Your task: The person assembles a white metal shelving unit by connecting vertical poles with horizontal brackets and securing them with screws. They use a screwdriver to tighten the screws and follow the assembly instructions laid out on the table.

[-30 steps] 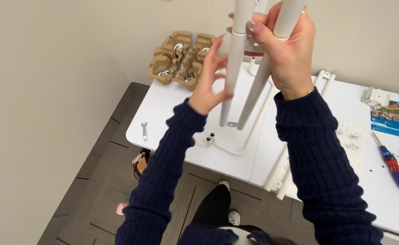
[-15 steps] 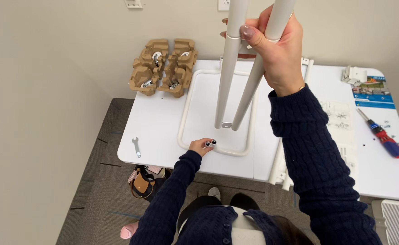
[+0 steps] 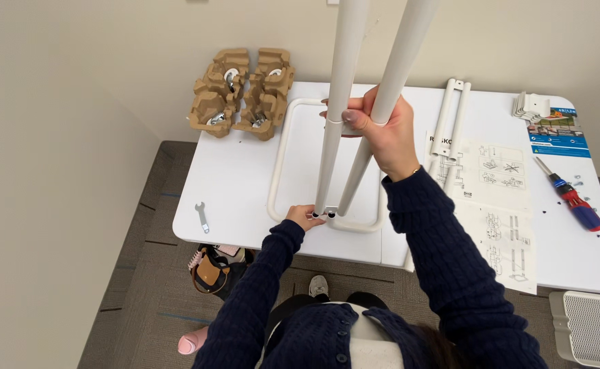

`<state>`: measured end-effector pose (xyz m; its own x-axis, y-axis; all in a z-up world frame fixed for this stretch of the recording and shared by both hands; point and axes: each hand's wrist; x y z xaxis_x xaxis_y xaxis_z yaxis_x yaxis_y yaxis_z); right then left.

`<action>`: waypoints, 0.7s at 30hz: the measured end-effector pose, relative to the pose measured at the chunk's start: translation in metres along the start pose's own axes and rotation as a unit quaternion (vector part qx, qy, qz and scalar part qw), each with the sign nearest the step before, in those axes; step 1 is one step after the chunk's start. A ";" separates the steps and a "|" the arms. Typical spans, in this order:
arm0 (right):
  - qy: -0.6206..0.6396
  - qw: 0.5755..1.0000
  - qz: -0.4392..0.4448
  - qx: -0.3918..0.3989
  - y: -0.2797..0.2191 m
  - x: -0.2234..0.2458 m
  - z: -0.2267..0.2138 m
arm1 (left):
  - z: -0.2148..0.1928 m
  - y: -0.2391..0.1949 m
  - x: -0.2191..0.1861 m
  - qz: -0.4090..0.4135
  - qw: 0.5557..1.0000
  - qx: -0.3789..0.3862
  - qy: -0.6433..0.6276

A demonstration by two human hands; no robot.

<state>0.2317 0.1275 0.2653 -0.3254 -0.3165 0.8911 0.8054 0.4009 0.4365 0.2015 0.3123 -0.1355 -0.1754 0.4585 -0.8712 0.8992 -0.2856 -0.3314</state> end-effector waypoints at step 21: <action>-0.026 1.000 0.006 0.004 -0.018 -0.077 0.006 | -0.028 -0.016 -0.019 0.067 0.993 0.020 -0.097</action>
<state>0.2393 0.1497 0.1891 -0.3422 -0.2660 0.9012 0.8057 0.4105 0.4271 0.2017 0.3320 -0.1038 -0.1330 0.2437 -0.9607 0.9037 -0.3681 -0.2185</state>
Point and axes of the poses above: each hand's wrist, its own y-axis towards the middle knuckle, its own z-axis out of the palm, x = y × z, and after that the axes turned 13 degrees about x, right-handed
